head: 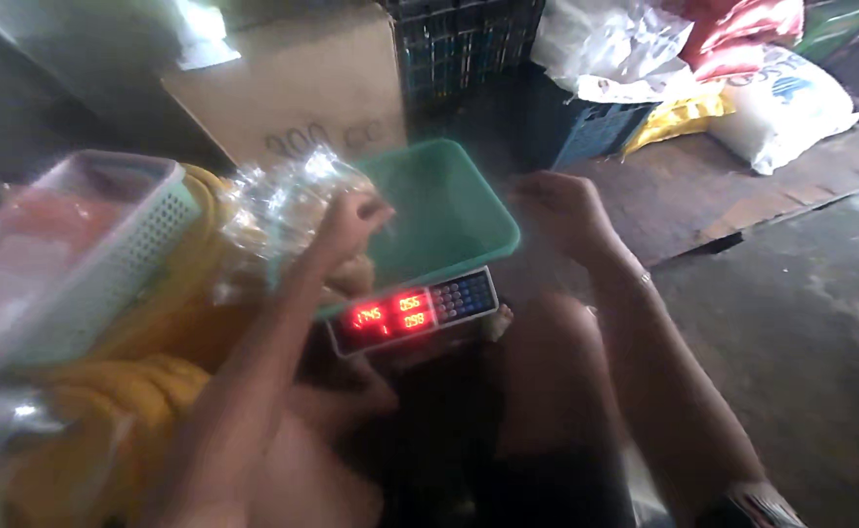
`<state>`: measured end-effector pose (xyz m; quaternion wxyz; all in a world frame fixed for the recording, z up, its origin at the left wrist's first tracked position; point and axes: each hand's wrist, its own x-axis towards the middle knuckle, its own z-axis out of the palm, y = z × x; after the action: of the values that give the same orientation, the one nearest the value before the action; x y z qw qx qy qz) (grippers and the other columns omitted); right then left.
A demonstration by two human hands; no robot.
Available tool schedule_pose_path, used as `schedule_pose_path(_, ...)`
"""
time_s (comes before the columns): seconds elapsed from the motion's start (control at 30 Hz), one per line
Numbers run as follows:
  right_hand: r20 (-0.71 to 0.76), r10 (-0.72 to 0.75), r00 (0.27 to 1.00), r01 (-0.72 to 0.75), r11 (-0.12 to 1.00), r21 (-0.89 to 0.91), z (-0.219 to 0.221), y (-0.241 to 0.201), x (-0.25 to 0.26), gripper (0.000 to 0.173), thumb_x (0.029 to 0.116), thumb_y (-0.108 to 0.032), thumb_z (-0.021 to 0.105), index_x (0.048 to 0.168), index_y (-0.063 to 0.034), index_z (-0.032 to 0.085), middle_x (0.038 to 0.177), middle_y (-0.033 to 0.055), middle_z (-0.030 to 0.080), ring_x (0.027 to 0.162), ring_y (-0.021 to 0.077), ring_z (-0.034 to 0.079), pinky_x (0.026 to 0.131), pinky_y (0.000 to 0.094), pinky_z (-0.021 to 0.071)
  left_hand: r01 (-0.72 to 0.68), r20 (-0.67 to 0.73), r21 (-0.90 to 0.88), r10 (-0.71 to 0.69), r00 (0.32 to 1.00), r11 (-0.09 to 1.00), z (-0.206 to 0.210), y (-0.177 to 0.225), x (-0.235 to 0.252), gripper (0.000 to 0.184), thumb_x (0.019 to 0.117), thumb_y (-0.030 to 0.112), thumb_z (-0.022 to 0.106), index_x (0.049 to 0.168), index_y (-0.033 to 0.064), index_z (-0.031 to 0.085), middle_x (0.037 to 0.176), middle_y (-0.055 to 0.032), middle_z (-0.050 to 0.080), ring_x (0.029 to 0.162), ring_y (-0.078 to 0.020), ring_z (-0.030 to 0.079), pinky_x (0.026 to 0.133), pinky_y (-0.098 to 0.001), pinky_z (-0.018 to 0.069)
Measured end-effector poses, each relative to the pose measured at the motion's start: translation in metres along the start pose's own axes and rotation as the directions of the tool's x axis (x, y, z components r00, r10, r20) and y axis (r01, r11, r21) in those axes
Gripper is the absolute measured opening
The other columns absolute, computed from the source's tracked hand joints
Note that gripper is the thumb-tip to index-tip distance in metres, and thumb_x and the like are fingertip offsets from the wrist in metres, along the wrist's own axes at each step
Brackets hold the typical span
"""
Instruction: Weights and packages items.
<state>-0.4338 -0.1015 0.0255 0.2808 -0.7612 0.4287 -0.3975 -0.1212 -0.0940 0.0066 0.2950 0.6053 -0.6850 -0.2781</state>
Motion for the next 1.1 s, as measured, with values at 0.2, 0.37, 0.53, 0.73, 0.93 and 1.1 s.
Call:
schedule_pose_path(0.2, 0.425, -0.164, 0.890, 0.095, 0.979, 0.179, 0.067, -0.015, 0.076, 0.054, 0.0885, -0.008, 0.077, 0.137, 0.0046, 0.057, 0.132, 0.0158, 0.065, 0.123, 0.0174, 0.061, 0.107, 0.0350, 0.0491, 0.008, -0.015, -0.033, -0.009, 1.000, 0.999, -0.012, -0.013, -0.016, 0.022, 0.1040, 0.015, 0.061, 0.112, -0.0044, 0.069, 0.104, -0.0158, 0.072, 0.092, -0.0210, 0.070, 0.090, -0.0415, 0.0566)
schedule_pose_path(0.37, 0.610, -0.048, 0.791, -0.035, 0.992, 0.123, 0.086, 0.022, 0.076, 0.011, 0.0934, -0.004, 0.072, 0.102, 0.0026, 0.072, 0.092, 0.0055, 0.073, 0.080, 0.0063, 0.067, 0.078, 0.0255, 0.0573, 0.242, -0.156, -0.105, -0.256, 0.954, 0.965, -0.020, -0.023, -0.017, 0.029, 0.1066, 0.022, 0.057, 0.114, -0.0047, 0.067, 0.104, -0.0183, 0.069, 0.087, -0.0248, 0.068, 0.084, -0.0465, 0.0564)
schedule_pose_path(0.53, 0.627, 0.171, 0.760, -0.235, 0.972, 0.019, 0.062, 0.011, 0.069, 0.016, 0.1027, -0.006, 0.060, 0.106, 0.0053, 0.070, 0.094, 0.0070, 0.071, 0.083, 0.0087, 0.067, 0.083, 0.0283, 0.0569, 0.325, -0.234, -0.031, -0.323, 0.917, 0.945, -0.014, -0.028, -0.007, 0.031, 0.1055, 0.023, 0.058, 0.111, -0.0070, 0.066, 0.102, -0.0219, 0.069, 0.085, -0.0297, 0.070, 0.083, -0.0505, 0.0573)
schedule_pose_path(0.73, 0.444, 0.347, 0.826, -0.368, 0.929, -0.043, 0.054, 0.016, 0.061, 0.021, 0.1056, -0.015, 0.058, 0.108, 0.0000, 0.072, 0.087, 0.0025, 0.074, 0.071, 0.0043, 0.065, 0.066, 0.0237, 0.0539, 0.056, -0.365, 0.326, 0.071, 0.928, 0.944, 0.026, -0.011, -0.009, 0.043, 0.0863, -0.001, 0.069, 0.129, -0.0009, 0.065, 0.143, -0.0278, 0.051, 0.133, -0.0452, 0.050, 0.110, -0.0538, 0.0434)
schedule_pose_path(0.93, 0.218, 0.370, 0.903, -0.355, 0.929, -0.105, 0.091, 0.002, 0.042, 0.029, 0.1054, -0.022, 0.060, 0.092, -0.0004, 0.074, 0.075, 0.0044, 0.070, 0.062, 0.0102, 0.064, 0.064, 0.0325, 0.0564, -0.115, -0.165, -0.205, 0.082, 0.983, 0.972, 0.062, 0.012, -0.016, 0.025, 0.1067, 0.018, 0.056, 0.112, -0.0027, 0.069, 0.099, -0.0131, 0.073, 0.084, -0.0165, 0.072, 0.081, -0.0341, 0.0609)
schedule_pose_path(1.1, 0.164, 0.351, 0.922, -0.366, 0.928, 0.067, 0.109, -0.005, 0.031, 0.046, 0.1064, -0.034, 0.058, 0.077, 0.0006, 0.066, 0.060, 0.0002, 0.058, 0.050, 0.0050, 0.053, 0.053, 0.0255, 0.0497, 0.090, 0.004, -0.482, -0.100, 0.995, 0.871, 0.069, 0.011, -0.015, 0.024, 0.0946, 0.015, 0.075, 0.108, -0.0035, 0.068, 0.094, -0.0088, 0.070, 0.081, -0.0108, 0.069, 0.080, -0.0295, 0.0601)
